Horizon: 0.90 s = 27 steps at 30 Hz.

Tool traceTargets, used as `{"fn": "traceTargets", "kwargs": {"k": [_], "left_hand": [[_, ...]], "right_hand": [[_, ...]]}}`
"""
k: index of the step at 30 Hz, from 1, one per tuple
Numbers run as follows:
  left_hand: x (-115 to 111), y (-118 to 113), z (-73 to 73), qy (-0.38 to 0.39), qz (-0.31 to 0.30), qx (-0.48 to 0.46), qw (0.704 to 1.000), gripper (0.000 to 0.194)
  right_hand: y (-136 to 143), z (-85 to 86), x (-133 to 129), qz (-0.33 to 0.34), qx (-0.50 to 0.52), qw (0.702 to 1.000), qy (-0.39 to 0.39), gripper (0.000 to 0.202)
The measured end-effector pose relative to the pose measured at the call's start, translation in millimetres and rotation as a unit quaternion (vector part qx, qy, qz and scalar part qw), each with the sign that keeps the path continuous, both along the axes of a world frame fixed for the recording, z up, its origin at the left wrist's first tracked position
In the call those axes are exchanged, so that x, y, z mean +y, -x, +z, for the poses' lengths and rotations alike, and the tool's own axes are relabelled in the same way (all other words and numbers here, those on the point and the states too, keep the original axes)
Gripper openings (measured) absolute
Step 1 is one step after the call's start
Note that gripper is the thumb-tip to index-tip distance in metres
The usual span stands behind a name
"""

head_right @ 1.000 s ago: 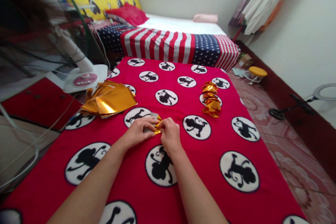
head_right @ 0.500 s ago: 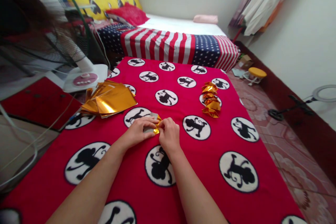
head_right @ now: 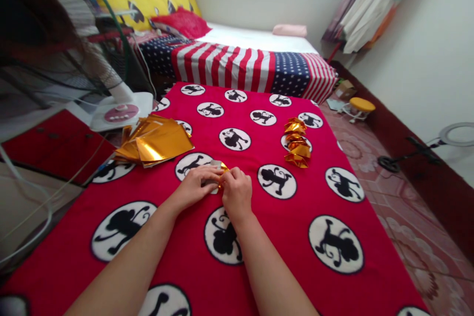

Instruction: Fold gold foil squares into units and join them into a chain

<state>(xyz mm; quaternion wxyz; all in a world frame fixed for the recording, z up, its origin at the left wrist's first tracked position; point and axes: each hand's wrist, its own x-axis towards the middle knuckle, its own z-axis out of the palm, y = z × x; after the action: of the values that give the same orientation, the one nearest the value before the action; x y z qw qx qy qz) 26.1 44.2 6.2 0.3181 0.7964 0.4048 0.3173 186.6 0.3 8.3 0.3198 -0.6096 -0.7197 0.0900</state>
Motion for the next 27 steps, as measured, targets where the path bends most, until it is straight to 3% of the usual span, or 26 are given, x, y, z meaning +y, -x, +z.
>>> {"fn": "traceTargets", "kwargs": {"k": [9,18,27], "left_hand": [[2,5,-3.1,-0.017,-0.012,-0.066,0.998,0.022],[3,5,-5.3,-0.036,-0.01,-0.066,0.997,0.022],[3,7,-7.1,-0.076,0.056,-0.088,0.992,0.018]], "right_hand": [[-2,-0.9,-10,0.058,0.087,0.995,0.005,0.019],[3,-7.2,-12,0.08,0.163,0.983,-0.018,0.021],[3,-5.3,-15,0.054,0.111,0.992,-0.016,0.021]]}}
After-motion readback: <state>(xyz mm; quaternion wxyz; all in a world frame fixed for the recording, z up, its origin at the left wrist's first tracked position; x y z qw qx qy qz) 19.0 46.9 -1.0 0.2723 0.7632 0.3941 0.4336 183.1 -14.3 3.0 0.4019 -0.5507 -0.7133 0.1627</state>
